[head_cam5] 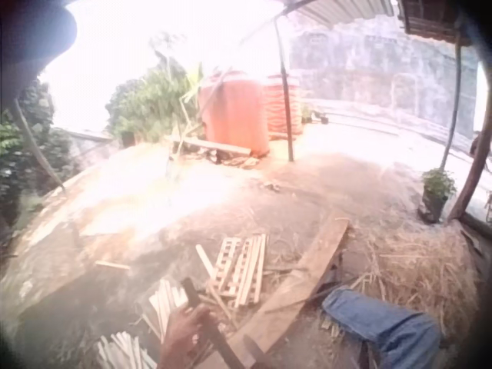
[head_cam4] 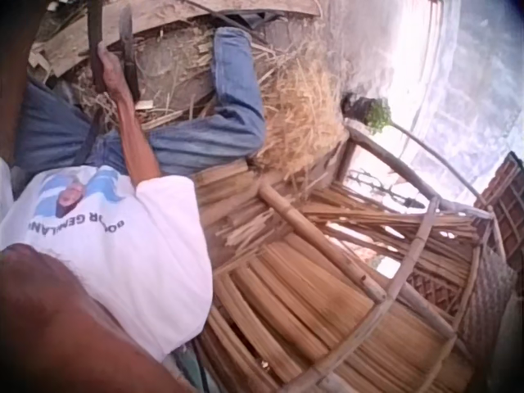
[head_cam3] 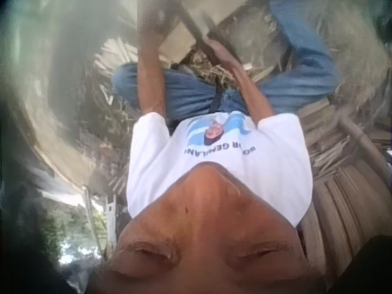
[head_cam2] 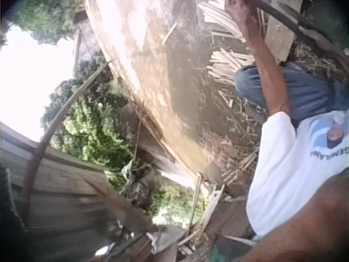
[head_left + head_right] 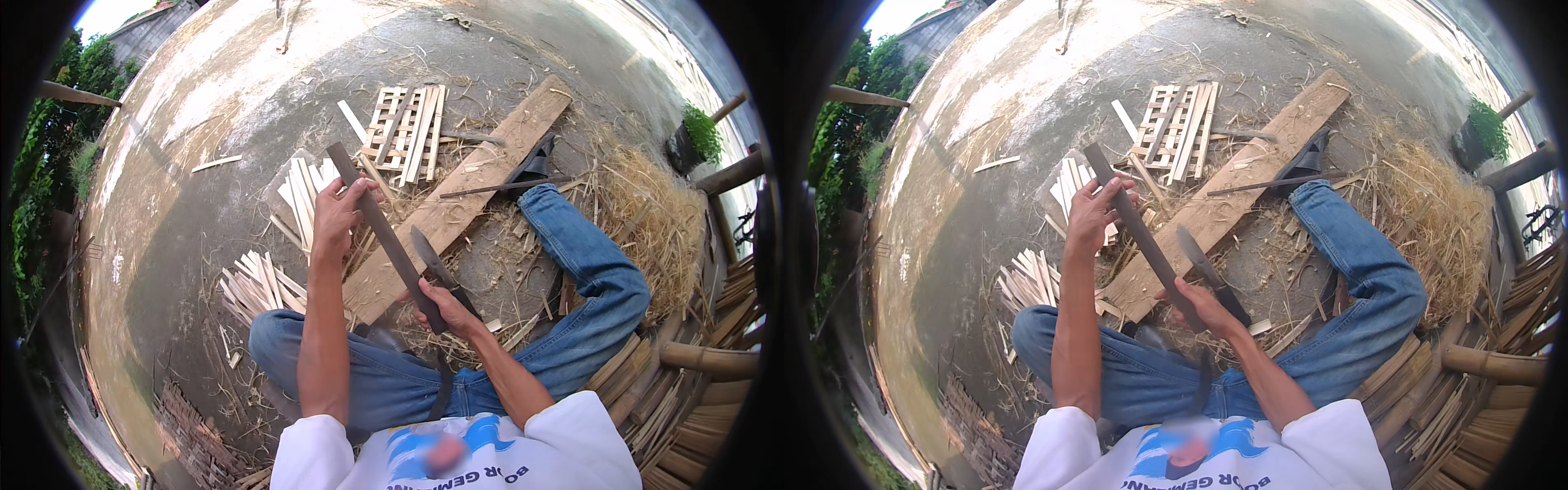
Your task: The person sits on the ground and uses a knife to shave thin strips from small wooden sticks. They repeatedly hold a stick in one hand and use the knife in the other to peel off thin layers, creating a pile of wood shavings.
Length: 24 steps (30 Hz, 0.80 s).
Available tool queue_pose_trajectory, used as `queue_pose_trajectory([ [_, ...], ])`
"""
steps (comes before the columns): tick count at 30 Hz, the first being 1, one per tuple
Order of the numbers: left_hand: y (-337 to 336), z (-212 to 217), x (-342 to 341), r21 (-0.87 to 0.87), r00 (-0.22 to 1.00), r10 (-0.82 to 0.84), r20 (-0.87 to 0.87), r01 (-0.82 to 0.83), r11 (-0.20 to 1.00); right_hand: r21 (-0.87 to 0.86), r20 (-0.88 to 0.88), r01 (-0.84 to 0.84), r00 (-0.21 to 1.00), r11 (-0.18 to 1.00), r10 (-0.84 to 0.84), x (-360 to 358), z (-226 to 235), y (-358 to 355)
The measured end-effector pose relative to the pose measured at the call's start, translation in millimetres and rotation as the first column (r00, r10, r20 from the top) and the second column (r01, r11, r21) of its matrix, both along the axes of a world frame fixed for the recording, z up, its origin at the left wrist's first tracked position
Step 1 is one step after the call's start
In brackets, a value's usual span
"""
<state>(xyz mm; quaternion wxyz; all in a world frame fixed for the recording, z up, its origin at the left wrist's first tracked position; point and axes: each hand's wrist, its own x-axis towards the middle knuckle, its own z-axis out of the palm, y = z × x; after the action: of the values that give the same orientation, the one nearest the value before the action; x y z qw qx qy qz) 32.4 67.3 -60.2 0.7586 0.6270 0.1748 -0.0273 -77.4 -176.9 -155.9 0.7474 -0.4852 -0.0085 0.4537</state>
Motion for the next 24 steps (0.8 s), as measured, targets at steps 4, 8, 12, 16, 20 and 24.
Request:
queue_pose_trajectory([
  [4,9.8,31.0,-4.6,0.022,0.968,0.094,0.233,-0.102,0.995,-0.623,0.599,0.412,0.798,0.665,0.066,1.9,-48.8,-18.0],
  [8,15.8,25.4,-0.4,0.071,0.913,0.165,0.373,-0.206,0.976,-0.914,0.375,0.282,0.859,0.291,0.348,-15.7,-75.1,-47.4],
  [12,13.1,22.1,2.5,0.020,0.892,0.214,0.398,-0.241,0.970,-0.947,0.291,0.204,0.870,0.247,0.398,-23.9,-106.6,-48.8],
  [16,12.0,23.7,1.4,-0.040,0.881,0.241,0.406,-0.247,0.968,-0.868,0.388,0.246,0.878,0.431,0.280,-14.4,-113.9,-56.9],
  [20,7.3,22.0,1.1,-0.105,0.872,0.217,0.439,-0.190,0.976,-0.683,0.249,0.212,0.967,0.699,-0.049,0.4,-86.5,-47.0],
  [24,-6.6,16.4,2.3,-0.046,0.922,0.161,0.351,-0.155,0.987,-0.467,0.094,0.353,0.932,0.811,-0.351,7.0,-46.3,-26.0],
])
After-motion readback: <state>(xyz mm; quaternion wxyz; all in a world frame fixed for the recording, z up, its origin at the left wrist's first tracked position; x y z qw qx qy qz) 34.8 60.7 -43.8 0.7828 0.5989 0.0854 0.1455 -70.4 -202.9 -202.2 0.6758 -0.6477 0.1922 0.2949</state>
